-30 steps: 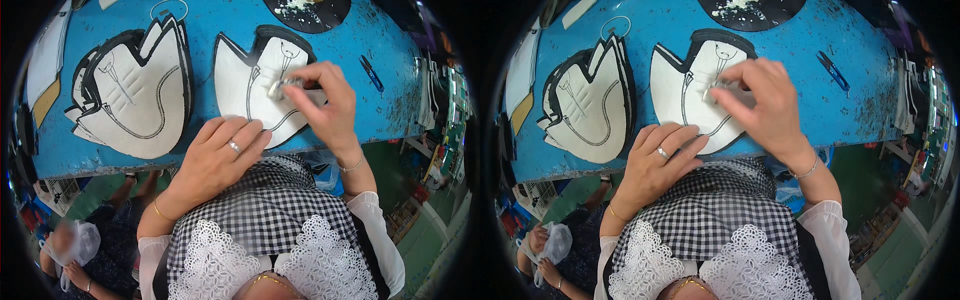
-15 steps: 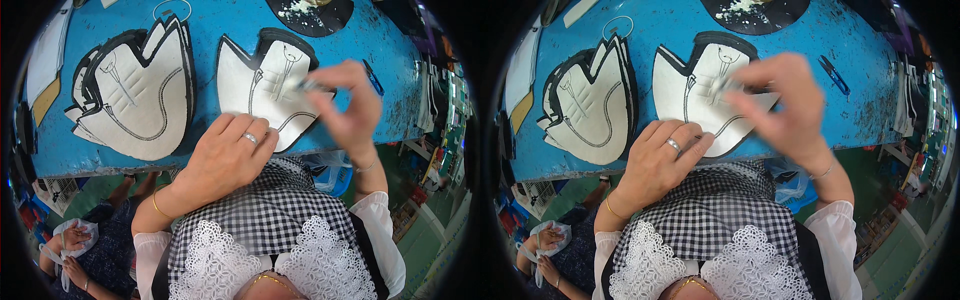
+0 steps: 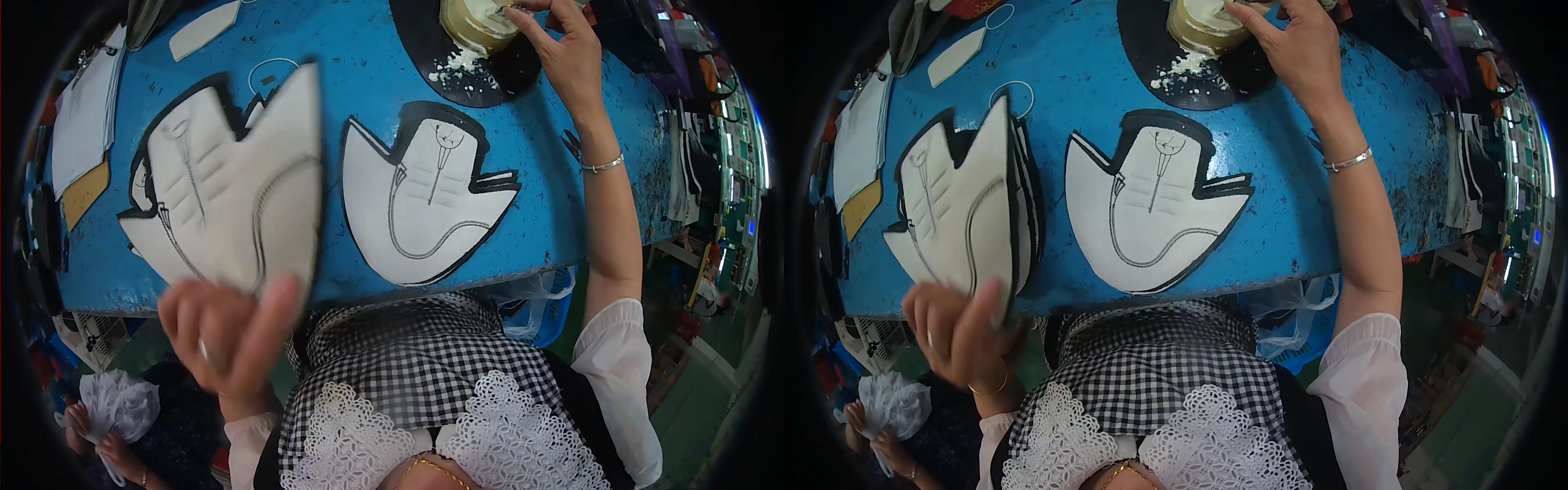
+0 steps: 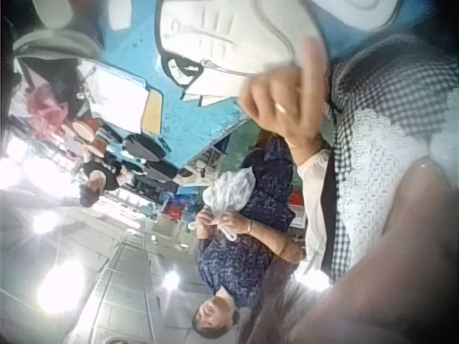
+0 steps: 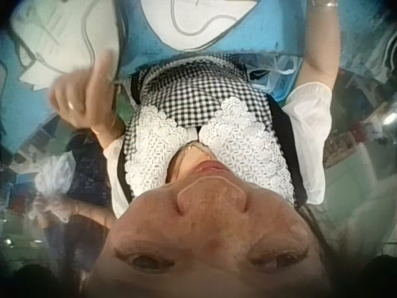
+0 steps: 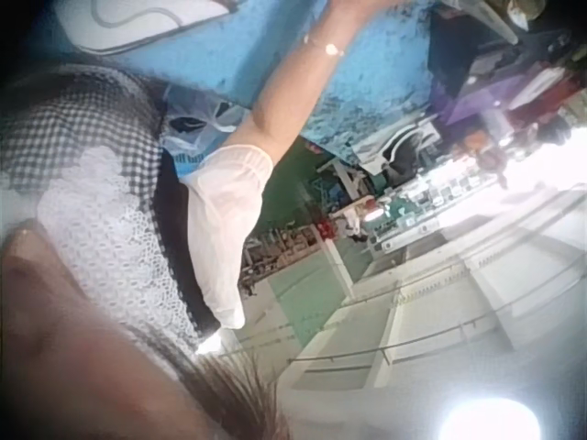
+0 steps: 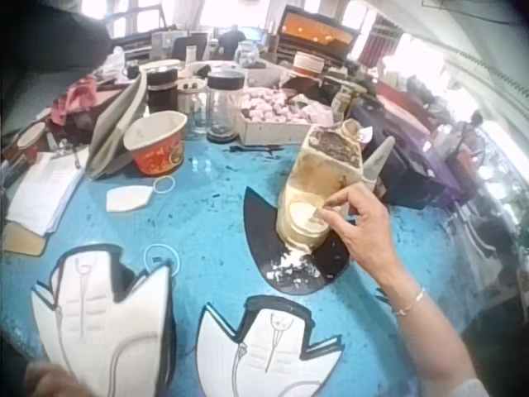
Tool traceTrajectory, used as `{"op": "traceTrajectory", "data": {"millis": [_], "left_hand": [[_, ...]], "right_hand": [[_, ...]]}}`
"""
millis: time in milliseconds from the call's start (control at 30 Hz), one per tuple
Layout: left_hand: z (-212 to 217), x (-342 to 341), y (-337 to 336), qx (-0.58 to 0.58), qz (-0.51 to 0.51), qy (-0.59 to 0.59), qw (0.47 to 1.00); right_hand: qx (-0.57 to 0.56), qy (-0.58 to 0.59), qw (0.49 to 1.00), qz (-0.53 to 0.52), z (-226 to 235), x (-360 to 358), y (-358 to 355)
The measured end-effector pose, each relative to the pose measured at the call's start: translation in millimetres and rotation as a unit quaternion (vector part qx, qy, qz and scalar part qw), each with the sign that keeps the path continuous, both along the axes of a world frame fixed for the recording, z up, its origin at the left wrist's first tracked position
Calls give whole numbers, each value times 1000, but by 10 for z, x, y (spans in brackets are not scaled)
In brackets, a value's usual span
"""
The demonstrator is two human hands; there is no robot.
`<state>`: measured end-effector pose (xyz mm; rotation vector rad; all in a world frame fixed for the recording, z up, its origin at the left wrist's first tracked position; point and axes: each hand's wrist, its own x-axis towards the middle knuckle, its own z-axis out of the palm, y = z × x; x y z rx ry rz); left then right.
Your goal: The person applies glue to shoe upper components using a small glue brush, dipping the brush into a glue pot to load it with glue.
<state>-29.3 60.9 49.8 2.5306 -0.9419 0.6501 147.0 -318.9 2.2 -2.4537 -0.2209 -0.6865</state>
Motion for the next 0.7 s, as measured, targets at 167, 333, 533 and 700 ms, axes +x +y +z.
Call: {"op": "traceTrajectory", "data": {"millis": [167,333,533,700], "left_hand": [[-364,34,-151,-12,-140,202,969],[-711,-17,-579,11,-203,213,956],[-747,-42,-715,8,-207,186,960],[-698,-18,-736,10,-210,208,955]], "right_hand": [[-50,-66,996,44,64,-176,-54],[94,81,992,32,192,-703,15],[101,203,968,106,95,-1405,581],[-8,137,973,187,-72,-1382,645]]}}
